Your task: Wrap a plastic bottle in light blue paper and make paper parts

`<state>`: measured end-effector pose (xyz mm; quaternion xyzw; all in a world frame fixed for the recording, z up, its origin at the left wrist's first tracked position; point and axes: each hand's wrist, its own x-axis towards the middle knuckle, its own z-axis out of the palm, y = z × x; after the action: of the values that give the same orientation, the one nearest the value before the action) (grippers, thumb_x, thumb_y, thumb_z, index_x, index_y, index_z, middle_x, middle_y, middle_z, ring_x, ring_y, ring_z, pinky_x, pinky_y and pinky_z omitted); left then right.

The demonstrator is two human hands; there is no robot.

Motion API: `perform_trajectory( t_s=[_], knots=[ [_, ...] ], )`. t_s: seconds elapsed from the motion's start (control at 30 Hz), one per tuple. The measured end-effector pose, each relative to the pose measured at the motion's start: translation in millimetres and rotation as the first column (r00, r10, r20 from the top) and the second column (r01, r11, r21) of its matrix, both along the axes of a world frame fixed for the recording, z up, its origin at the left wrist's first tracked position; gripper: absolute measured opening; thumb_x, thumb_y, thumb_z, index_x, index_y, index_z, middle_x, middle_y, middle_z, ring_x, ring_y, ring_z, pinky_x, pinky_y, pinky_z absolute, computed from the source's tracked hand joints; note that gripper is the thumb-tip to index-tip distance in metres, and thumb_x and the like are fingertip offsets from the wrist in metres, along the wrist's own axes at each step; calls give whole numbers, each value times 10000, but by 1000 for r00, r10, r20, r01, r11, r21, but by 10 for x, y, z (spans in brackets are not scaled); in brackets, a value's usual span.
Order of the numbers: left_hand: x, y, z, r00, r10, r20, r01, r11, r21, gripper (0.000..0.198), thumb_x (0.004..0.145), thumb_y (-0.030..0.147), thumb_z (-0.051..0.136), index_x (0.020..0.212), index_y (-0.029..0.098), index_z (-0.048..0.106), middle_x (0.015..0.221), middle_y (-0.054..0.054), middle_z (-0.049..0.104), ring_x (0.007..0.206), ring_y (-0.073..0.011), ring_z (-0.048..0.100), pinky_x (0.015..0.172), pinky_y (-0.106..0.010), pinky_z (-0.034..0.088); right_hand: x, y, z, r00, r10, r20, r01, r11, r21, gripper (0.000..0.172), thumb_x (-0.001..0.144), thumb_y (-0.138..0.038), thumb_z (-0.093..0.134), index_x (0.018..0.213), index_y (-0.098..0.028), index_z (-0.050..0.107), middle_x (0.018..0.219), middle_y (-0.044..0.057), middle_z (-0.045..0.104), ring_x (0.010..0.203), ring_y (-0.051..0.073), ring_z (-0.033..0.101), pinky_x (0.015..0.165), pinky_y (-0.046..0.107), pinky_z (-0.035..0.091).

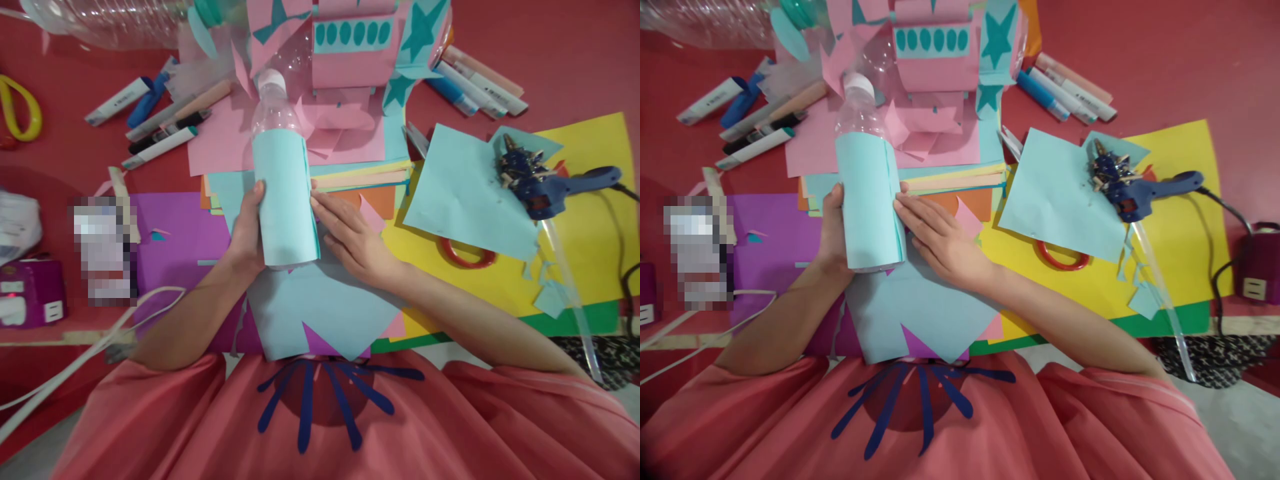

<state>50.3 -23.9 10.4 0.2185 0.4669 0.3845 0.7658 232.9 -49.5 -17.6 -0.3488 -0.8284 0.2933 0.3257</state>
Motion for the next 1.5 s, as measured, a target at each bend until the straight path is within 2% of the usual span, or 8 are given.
perform_trajectory(
  t_s=[0.13,0.27,0.53,0.7,0.93,1.2,1.37,1.5],
  knots=[
    [15,-6,82,970,81,228,-83,997,2,555,865,610,426,979,137,692,895,-28,740,856,-141,670,740,-210,521,-8,-26,-22,999,45,0,-44,997,70,545,988,-217,303,1533,-218,302,1505,92,469,1450,209,362,1195,480,343],
    [18,-4,178,948,199,247,-190,980,-57,540,967,508,309,958,139,702,914,-4,762,833,-88,667,779,-160,513,-39,-78,-32,999,54,3,-54,989,141,573,978,-174,324,1547,-201,261,1495,97,483,1471,197,321,1193,458,353],
    [-20,26,169,946,211,246,-225,974,29,574,973,525,263,986,140,689,919,-10,741,737,-102,606,701,-206,499,-32,-105,9,990,134,46,-139,980,141,553,977,-180,352,1528,-206,310,1505,77,477,1471,198,323,1202,453,342],
    [-26,50,202,954,239,180,-239,971,-19,573,959,550,268,989,159,685,977,-30,741,1001,-153,594,787,-190,471,-38,-124,21,989,147,32,-151,967,206,556,975,-166,360,1526,-209,305,1487,73,501,1471,176,320,1187,427,365],
    [-48,41,177,946,233,225,-234,972,-24,523,917,583,384,1024,163,678,997,-18,746,1067,-160,597,813,-197,487,-5,-69,52,978,206,21,-203,933,296,525,999,-235,308,1518,-160,308,1443,95,548,1461,145,332,1203,383,313],
    [-18,-9,139,963,173,206,-164,985,-57,449,921,521,396,1054,180,655,973,5,745,944,-121,666,826,-189,515,14,-28,19,978,166,-128,-155,983,95,638,1009,-319,331,1577,-252,49,1544,102,417,1480,185,299,1174,428,360],
    [-38,-50,55,999,17,-42,-20,998,-67,515,801,572,508,1081,153,614,855,-50,738,1055,-284,675,880,-369,549,29,11,10,950,64,-306,-91,993,-77,690,1009,-382,340,1552,-339,-84,1585,53,350,1469,207,327,1203,502,299],
    [-70,-61,-15,991,-136,0,136,990,24,640,789,614,506,1197,127,584,976,-78,741,1145,-335,644,930,-424,535,20,8,12,935,-56,-350,-16,980,-199,689,992,-493,346,1552,-341,-26,1576,40,365,1478,245,305,1210,536,266]
  ],
)
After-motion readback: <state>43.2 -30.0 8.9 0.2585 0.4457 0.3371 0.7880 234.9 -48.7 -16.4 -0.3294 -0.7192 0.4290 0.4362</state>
